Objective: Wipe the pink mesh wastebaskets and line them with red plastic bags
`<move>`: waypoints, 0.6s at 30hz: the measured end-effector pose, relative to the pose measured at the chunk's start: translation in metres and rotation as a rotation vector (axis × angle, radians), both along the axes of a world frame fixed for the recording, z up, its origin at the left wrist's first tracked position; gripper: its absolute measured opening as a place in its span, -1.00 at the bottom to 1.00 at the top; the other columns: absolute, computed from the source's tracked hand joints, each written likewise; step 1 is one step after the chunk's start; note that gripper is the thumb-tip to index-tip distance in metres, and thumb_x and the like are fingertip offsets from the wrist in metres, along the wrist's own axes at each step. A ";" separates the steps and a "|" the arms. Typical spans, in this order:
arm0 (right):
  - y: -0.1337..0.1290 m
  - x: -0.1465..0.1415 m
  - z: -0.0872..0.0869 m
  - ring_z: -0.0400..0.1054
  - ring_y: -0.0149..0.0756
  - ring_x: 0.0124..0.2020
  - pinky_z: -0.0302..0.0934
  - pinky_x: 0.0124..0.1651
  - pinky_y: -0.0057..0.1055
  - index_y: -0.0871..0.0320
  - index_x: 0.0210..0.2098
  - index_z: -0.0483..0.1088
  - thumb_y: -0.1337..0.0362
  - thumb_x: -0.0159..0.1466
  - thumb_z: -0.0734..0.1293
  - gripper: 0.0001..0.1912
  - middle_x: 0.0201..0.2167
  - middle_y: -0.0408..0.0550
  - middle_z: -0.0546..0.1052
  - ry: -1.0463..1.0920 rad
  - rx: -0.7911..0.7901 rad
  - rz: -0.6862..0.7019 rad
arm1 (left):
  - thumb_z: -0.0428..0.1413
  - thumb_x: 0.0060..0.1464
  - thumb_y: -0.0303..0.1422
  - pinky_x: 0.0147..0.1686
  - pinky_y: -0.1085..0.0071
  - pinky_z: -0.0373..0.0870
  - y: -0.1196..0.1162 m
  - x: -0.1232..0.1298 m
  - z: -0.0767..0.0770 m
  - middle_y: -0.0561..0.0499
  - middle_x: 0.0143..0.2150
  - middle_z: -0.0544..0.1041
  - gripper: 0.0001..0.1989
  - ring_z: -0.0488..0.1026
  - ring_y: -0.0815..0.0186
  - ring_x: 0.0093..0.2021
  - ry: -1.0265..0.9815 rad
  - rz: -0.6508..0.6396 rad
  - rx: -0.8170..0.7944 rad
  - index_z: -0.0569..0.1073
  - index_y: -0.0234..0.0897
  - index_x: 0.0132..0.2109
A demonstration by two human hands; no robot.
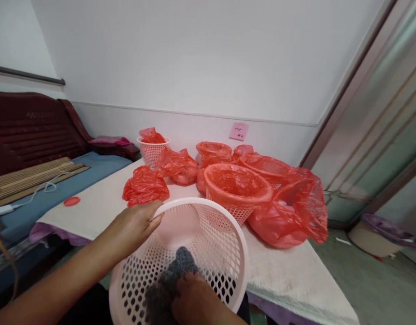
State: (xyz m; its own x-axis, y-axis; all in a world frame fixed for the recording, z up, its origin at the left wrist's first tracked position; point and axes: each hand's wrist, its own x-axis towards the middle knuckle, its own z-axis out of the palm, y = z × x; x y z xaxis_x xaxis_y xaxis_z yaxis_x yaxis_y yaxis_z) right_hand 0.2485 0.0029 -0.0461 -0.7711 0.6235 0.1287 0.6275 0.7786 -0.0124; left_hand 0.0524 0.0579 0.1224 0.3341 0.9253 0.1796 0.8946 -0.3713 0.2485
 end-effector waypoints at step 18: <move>-0.027 -0.043 -0.002 0.38 -0.19 -0.36 0.28 -0.39 -0.36 0.09 -0.13 0.36 0.29 0.22 0.28 -0.79 -0.33 -0.02 0.49 0.439 0.165 -0.133 | 0.01 0.16 -0.12 -0.14 0.26 0.31 -0.003 -0.021 -0.022 -0.03 -0.17 0.49 -0.70 0.43 0.18 -0.15 -0.439 0.050 -0.032 0.38 -0.23 -0.10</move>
State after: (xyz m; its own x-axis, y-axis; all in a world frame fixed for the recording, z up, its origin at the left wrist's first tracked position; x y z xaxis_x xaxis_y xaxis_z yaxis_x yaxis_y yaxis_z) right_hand 0.2056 -0.0240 -0.0484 -0.5369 0.6565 0.5299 0.6845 0.7061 -0.1813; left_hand 0.0311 0.0549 0.0999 0.1872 0.9459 0.2650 0.7183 -0.3158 0.6199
